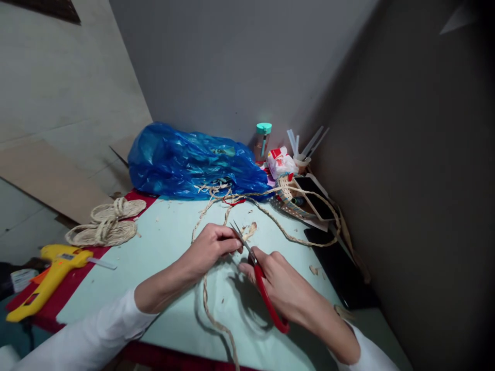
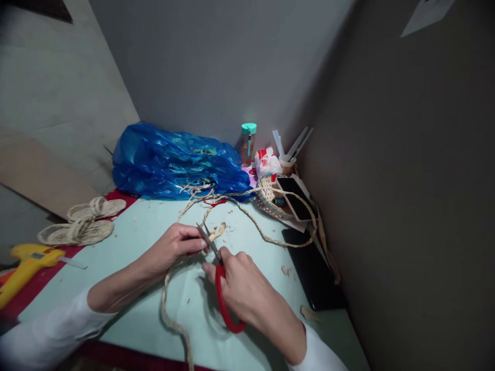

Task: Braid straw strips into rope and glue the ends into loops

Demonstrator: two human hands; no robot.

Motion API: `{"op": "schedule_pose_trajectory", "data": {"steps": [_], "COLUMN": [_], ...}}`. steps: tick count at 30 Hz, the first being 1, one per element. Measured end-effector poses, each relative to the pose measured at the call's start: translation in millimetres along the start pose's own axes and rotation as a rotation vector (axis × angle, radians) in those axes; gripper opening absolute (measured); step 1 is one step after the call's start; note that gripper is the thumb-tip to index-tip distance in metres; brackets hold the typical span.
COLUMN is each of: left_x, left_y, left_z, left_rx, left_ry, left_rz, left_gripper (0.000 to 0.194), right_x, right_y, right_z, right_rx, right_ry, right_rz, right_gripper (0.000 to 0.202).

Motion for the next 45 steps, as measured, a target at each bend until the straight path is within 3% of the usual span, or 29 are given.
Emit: {"op": "schedule_pose_trajectory", "data": {"steps": [9,18,31,37,45], "left_x": [-10.5,-6.6,-4.4,-3.8,-9.3], "left_y": [-24.0,-34.9,-16.6,-11.0,-5.2], "left_z": [19.2,4.0,3.8,2.7,-9.5], "left_rx": [0.109,0.002,0.001,0.023,-0.076], "left_ry": [-0.120,-0.128,-0.187,-0.262,-0.163], "left_rz": [0.068,0.033,0.128,0.131,0.150], "left_gripper": [0.016,0.020,0.016,0.014,0.015], "right_x": [-17.1,-14.2,-20.2,-8.1,-3.6], "right_y": [-36.9,-37.1,-28.4,-28.7,-24.1], "right_z": [-0.2,13.9,14.0,15.7,14.6], "right_rx": [-0.086,-0.002,0.017,0.046,0.017], "right_ry": [-0.059,0.076,0.095,0.094,0.118], "right_rz": [0.084,0.042,-0.061,-0.080,-0.102], "right_gripper": [0.037,0.044,0.038,0.031,0.037]}}
Point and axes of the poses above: each hand's wrist, its own y-axis towards the middle knuckle, its own x-axis out of the back of the hand, z = x × y, the point moved 3 cm from there along y, towards the middle knuckle, and after that the axes turned 2 degrees about -y, right-handed, at the moved point
